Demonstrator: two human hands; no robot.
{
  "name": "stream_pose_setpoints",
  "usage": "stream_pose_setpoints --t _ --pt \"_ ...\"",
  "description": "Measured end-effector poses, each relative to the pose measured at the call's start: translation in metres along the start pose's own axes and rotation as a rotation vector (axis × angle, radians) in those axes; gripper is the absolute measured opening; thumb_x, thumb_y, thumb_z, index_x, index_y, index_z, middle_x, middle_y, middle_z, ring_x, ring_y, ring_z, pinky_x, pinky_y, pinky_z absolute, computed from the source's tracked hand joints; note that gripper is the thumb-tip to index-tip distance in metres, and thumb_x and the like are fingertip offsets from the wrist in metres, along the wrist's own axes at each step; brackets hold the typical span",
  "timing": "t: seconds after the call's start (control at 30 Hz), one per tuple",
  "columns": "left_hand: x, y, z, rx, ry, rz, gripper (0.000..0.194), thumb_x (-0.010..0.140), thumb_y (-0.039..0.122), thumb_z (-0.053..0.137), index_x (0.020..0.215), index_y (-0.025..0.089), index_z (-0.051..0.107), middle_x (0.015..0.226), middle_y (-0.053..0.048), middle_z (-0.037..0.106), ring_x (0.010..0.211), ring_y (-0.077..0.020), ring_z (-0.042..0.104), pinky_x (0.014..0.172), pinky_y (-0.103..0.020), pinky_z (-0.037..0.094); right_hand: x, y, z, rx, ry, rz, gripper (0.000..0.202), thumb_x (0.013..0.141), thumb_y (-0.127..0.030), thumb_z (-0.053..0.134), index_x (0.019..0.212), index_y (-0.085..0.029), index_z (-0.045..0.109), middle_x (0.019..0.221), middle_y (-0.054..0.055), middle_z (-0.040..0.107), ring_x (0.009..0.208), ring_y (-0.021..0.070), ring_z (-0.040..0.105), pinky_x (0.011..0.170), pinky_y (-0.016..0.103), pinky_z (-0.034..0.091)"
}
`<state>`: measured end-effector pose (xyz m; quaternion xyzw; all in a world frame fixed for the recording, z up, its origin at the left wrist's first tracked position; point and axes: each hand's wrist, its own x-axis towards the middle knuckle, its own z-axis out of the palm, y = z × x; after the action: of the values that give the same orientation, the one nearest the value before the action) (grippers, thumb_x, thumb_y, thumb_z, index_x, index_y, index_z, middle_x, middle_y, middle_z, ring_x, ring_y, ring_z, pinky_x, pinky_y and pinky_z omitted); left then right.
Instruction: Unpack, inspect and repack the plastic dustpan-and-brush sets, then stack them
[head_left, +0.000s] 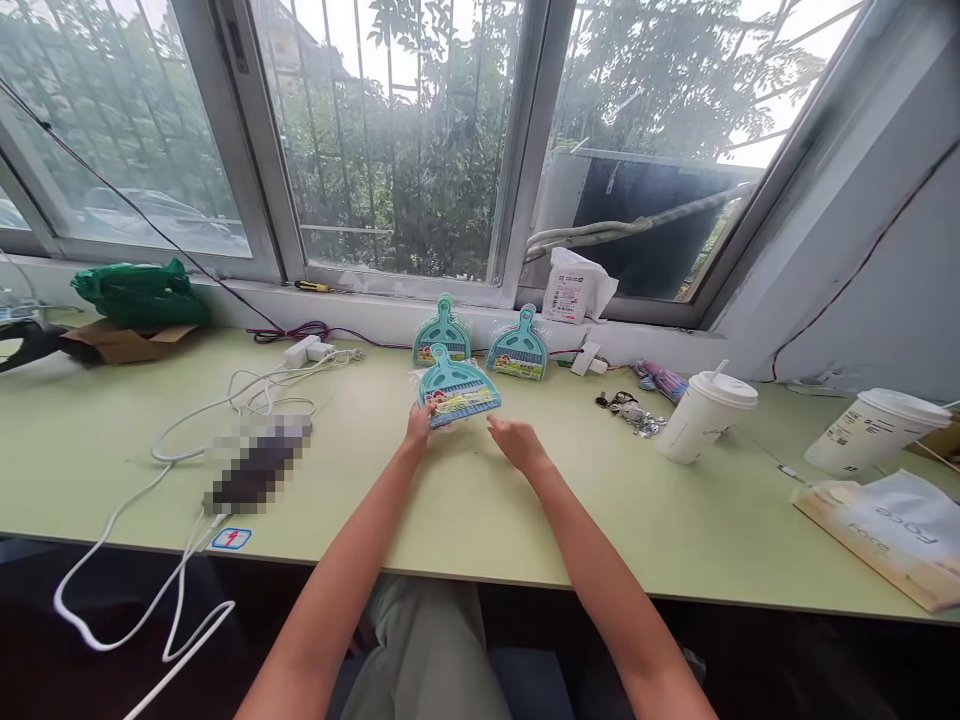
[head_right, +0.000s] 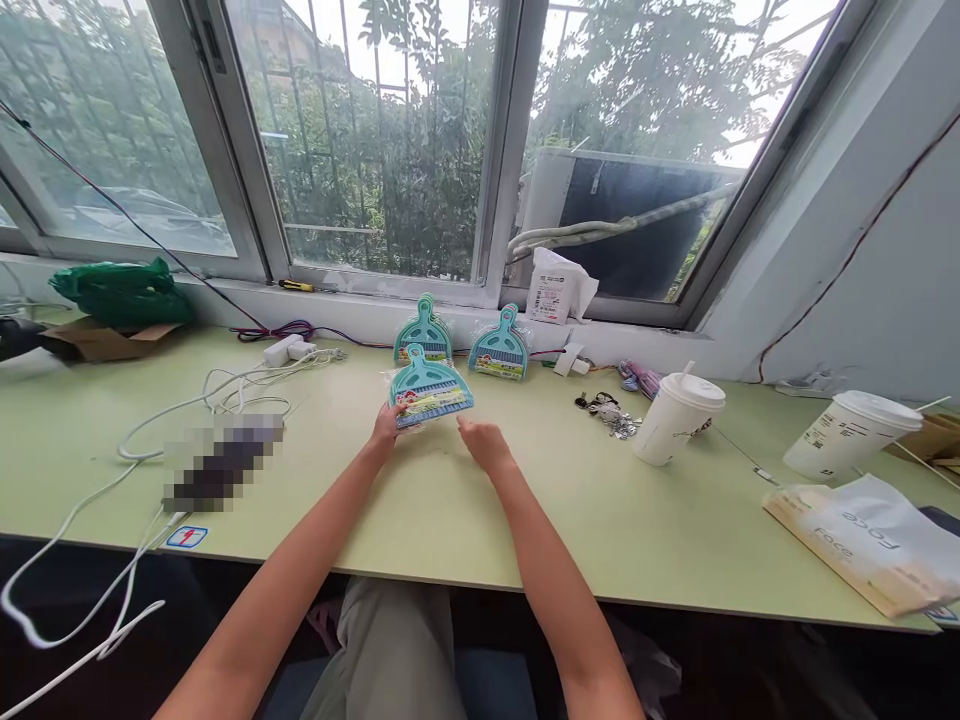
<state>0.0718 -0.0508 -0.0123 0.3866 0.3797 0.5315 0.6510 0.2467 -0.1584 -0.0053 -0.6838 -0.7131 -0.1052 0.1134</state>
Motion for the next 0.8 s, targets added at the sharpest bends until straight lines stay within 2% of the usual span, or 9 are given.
stream_pose_setpoints --t 0.1,0.23,0.37,0.47,0.53,0.63,0.67,0.73,0.8 --pt "0.002 -0.001 0.000 0.010 0.012 -0.021 0.029 0.072 0.014 0.056 0.100 0.014 0.055 0.082 -0.004 0.066 0.066 -0.0142 0.063 0.058 -0.026 0.054 0.000 0.003 0.001 0.045 0.024 -0.079 0.038 0.092 -0.020 0.041 0.130 -0.020 0.049 0.077 0.009 0.068 0.070 0.0156 0.064 0.067 0.022 0.042" --pt "0.000 -0.005 0.007 0.042 -0.039 -0.053 0.024 0.070 0.011 0.057 0.093 0.013 0.059 0.077 -0.004 0.066 0.068 -0.0145 0.063 0.061 -0.024 0.053 0.002 -0.012 0.006 0.011 0.007 -0.173 0.042 0.090 -0.018 0.043 0.132 -0.022 0.047 0.082 0.008 0.069 0.070 0.0158 0.064 0.064 0.022 0.041" --pt "-0.005 -0.007 0.011 0.064 -0.033 -0.073 0.021 0.069 0.014 0.062 0.090 0.016 0.059 0.078 -0.004 0.067 0.072 -0.0172 0.065 0.064 -0.026 0.053 0.005 -0.025 0.005 -0.012 0.061 -0.107 0.024 0.093 -0.022 0.040 0.106 -0.019 0.059 0.082 0.008 0.068 0.071 0.0168 0.063 0.061 0.023 0.038" --pt "-0.011 -0.006 0.011 0.043 -0.081 -0.046 0.026 0.071 0.018 0.061 0.097 0.016 0.057 0.086 -0.005 0.067 0.073 -0.0186 0.066 0.061 -0.029 0.055 0.007 -0.025 0.001 -0.119 0.157 -0.105 0.018 0.091 -0.022 0.043 0.095 -0.018 0.060 0.089 0.011 0.065 0.083 0.0200 0.060 0.063 0.026 0.039" --pt "-0.014 -0.004 0.010 0.022 -0.112 -0.030 0.031 0.073 0.019 0.059 0.103 0.015 0.054 0.089 -0.006 0.067 0.068 -0.0177 0.066 0.056 -0.029 0.055 0.007 -0.022 -0.001 -0.213 0.190 -0.030 0.018 0.088 -0.012 0.044 0.093 -0.016 0.061 0.097 0.015 0.063 0.091 0.0230 0.056 0.063 0.027 0.039" --pt "-0.014 0.000 0.007 0.021 -0.072 -0.050 0.033 0.075 0.017 0.056 0.107 0.014 0.051 0.085 -0.006 0.067 0.060 -0.0160 0.065 0.047 -0.025 0.052 0.005 -0.010 -0.001 -0.278 0.096 0.236 0.025 0.081 0.001 0.042 0.086 -0.012 0.062 0.096 0.019 0.060 0.090 0.0251 0.054 0.059 0.029 0.040" --pt "-0.013 0.002 0.005 0.021 -0.044 -0.053 0.032 0.076 0.015 0.054 0.108 0.013 0.051 0.084 -0.006 0.066 0.058 -0.0157 0.065 0.045 -0.024 0.051 0.004 -0.005 -0.001 -0.274 0.073 0.277 0.027 0.080 0.002 0.042 0.087 -0.012 0.063 0.097 0.019 0.059 0.090 0.0252 0.053 0.060 0.029 0.040" --pt "-0.010 0.005 0.002 0.031 -0.010 -0.056 0.031 0.077 0.013 0.051 0.109 0.012 0.051 0.083 -0.007 0.067 0.053 -0.0155 0.064 0.041 -0.022 0.047 0.001 0.002 -0.002 -0.244 0.115 0.197 0.032 0.080 0.001 0.042 0.101 -0.014 0.061 0.106 0.018 0.058 0.095 0.0254 0.051 0.064 0.030 0.042" --pt "-0.007 0.007 -0.001 0.052 -0.006 -0.064 0.029 0.078 0.012 0.050 0.107 0.010 0.053 0.081 -0.008 0.067 0.049 -0.0154 0.063 0.038 -0.021 0.044 0.000 0.003 -0.003 -0.204 0.226 -0.012 0.041 0.084 -0.004 0.042 0.121 -0.019 0.052 0.123 0.016 0.052 0.109 0.0254 0.046 0.075 0.032 0.042"
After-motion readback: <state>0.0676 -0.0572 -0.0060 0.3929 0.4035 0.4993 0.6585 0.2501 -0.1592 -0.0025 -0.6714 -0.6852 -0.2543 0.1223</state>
